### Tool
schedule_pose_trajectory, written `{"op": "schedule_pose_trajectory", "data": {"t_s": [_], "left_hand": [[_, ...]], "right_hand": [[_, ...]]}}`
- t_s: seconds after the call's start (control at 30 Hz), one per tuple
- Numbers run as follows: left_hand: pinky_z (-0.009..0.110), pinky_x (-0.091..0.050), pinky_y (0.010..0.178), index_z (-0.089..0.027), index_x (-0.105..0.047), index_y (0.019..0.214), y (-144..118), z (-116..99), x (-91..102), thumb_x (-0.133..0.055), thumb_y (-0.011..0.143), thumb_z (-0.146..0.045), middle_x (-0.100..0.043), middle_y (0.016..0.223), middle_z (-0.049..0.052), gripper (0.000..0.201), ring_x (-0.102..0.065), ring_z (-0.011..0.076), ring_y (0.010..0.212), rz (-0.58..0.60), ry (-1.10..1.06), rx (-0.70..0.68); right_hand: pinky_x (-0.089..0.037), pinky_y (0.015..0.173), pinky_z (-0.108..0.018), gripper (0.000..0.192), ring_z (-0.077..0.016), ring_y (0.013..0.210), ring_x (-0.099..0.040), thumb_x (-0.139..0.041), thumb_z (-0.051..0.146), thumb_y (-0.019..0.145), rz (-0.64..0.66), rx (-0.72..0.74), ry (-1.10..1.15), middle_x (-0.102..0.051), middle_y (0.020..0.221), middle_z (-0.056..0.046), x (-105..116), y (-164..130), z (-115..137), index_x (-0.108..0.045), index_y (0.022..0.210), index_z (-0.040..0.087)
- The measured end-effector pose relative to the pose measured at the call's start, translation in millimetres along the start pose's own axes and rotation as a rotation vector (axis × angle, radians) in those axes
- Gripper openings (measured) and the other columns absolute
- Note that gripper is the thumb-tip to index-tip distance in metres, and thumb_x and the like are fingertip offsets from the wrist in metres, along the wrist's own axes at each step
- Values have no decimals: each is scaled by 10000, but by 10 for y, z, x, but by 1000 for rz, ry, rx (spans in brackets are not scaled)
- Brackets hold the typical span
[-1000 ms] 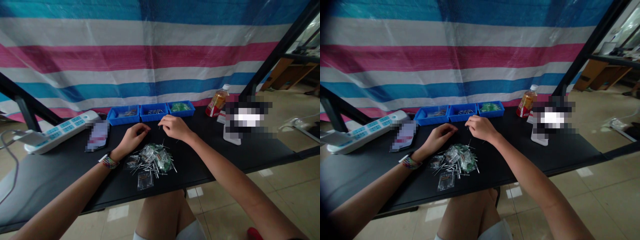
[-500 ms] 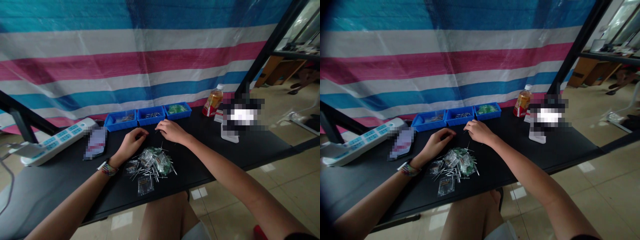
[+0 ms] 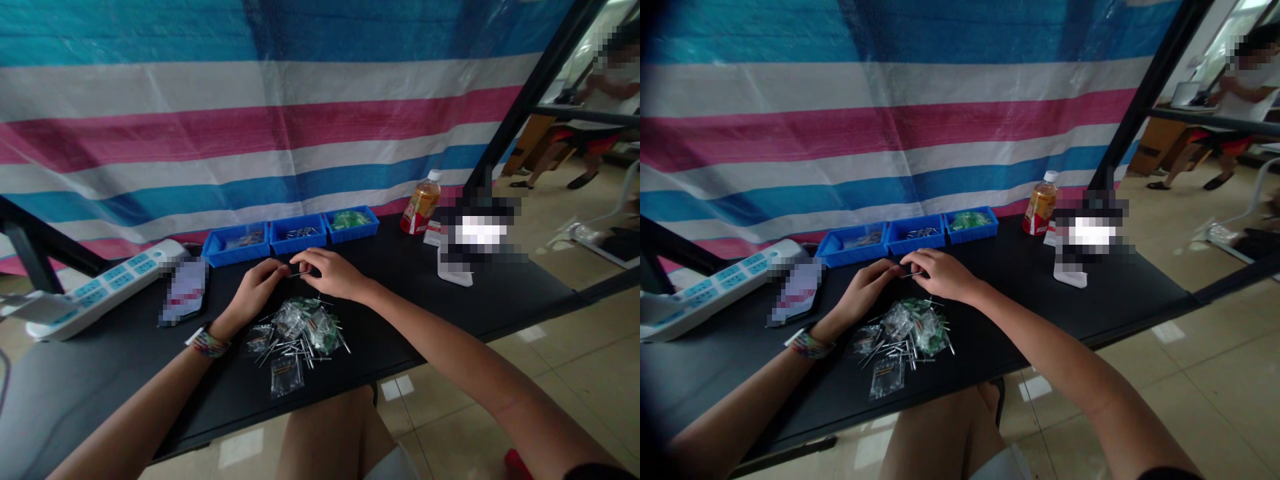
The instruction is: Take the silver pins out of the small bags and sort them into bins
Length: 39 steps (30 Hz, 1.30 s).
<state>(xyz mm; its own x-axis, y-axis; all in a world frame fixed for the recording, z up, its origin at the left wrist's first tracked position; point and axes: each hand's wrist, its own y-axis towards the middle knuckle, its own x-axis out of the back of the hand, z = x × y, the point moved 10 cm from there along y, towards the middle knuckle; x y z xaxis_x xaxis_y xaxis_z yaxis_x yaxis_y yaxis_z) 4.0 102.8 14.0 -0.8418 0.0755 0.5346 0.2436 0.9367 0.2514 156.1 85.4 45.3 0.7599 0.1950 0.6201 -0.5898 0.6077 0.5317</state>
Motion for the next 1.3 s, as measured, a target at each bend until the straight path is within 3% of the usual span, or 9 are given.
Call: {"op": "schedule_pose_trajectory", "data": {"t_s": [0.33, 1.0, 1.3], "left_hand": [[332, -500, 873, -184, -766, 900, 10, -19, -4, -659, 939, -587, -766, 918, 63, 419, -677, 244, 911, 12, -121, 48], [321, -506, 821, -176, -789, 949, -14, -122, -88, -738, 910, -557, -774, 922, 64, 387, -675, 240, 874, 120, -236, 16], [317, -513, 816, -179, -736, 831, -17, -78, -162, -766, 902, -493, -726, 794, 43, 323, -664, 205, 799, 151, -308, 26]], "right_hand": [[-555, 1001, -371, 284, -211, 1044, -661, -626, 88, 1000, -7, 42, -32, -673, 1050, -56, 34, -5, 135, -713, 1226, 237], [-569, 927, -338, 268, -187, 961, -670, -656, 33, 966, -40, 117, 83, -680, 1028, -46, -48, -23, 188, -714, 1172, 194], [-570, 898, -326, 214, -179, 936, -673, -610, 43, 989, -127, 102, 6, -680, 1056, -63, 53, -26, 169, -700, 1122, 184]]}}
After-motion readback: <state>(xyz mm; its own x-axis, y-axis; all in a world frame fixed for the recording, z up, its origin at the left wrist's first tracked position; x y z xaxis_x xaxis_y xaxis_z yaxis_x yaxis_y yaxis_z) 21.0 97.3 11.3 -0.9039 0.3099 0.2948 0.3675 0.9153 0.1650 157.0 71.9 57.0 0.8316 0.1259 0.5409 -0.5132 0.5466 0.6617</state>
